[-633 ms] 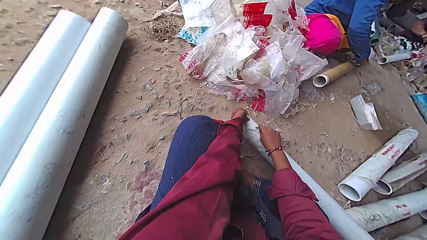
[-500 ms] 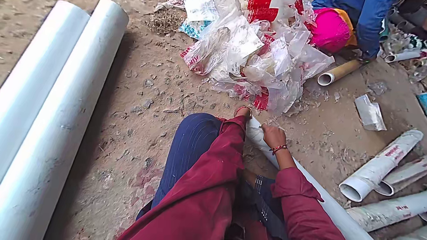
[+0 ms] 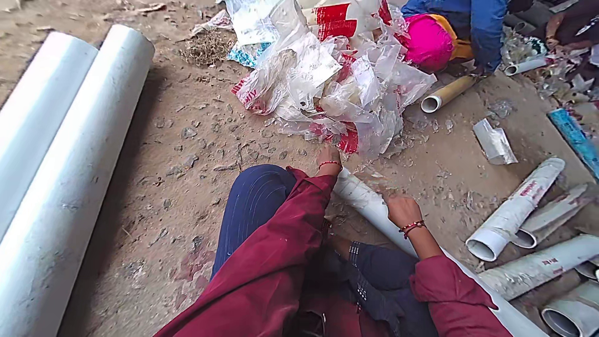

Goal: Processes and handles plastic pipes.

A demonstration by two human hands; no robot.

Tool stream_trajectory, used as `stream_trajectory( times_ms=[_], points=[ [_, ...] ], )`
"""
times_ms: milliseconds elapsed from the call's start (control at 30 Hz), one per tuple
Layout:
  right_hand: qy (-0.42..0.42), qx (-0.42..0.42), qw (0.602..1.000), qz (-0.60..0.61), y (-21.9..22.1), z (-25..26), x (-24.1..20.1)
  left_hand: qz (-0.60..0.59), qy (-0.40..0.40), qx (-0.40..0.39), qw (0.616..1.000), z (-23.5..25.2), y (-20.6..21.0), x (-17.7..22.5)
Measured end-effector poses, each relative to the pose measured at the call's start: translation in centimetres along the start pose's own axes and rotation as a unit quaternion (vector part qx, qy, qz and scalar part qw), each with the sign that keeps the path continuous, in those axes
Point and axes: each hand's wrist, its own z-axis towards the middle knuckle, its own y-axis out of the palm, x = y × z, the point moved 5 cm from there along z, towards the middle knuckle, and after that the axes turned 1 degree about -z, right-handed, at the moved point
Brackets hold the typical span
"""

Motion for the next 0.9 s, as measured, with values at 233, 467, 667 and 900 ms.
stream_trajectory(
  times_ms=[233, 467, 667, 900],
  points=[
    [0.160, 0.256, 0.900, 0.315, 6.3, 1.1, 5.4, 0.220, 0.052, -0.098, 0.969, -4.8, 5.7, 2.1],
    [0.143, 0.201, 0.906, 0.345, 6.7, 2.7, 3.9, 0.226, 0.062, -0.102, 0.967, -2.8, 5.5, 0.7],
    [0.135, 0.185, 0.899, 0.372, 7.0, 3.0, 4.2, 0.278, 0.098, -0.122, 0.948, -2.8, 5.8, 0.6],
    [0.127, 0.171, 0.897, 0.386, 7.1, 3.2, 4.4, 0.253, 0.075, -0.082, 0.961, -2.6, 6.6, -0.3]
  ],
)
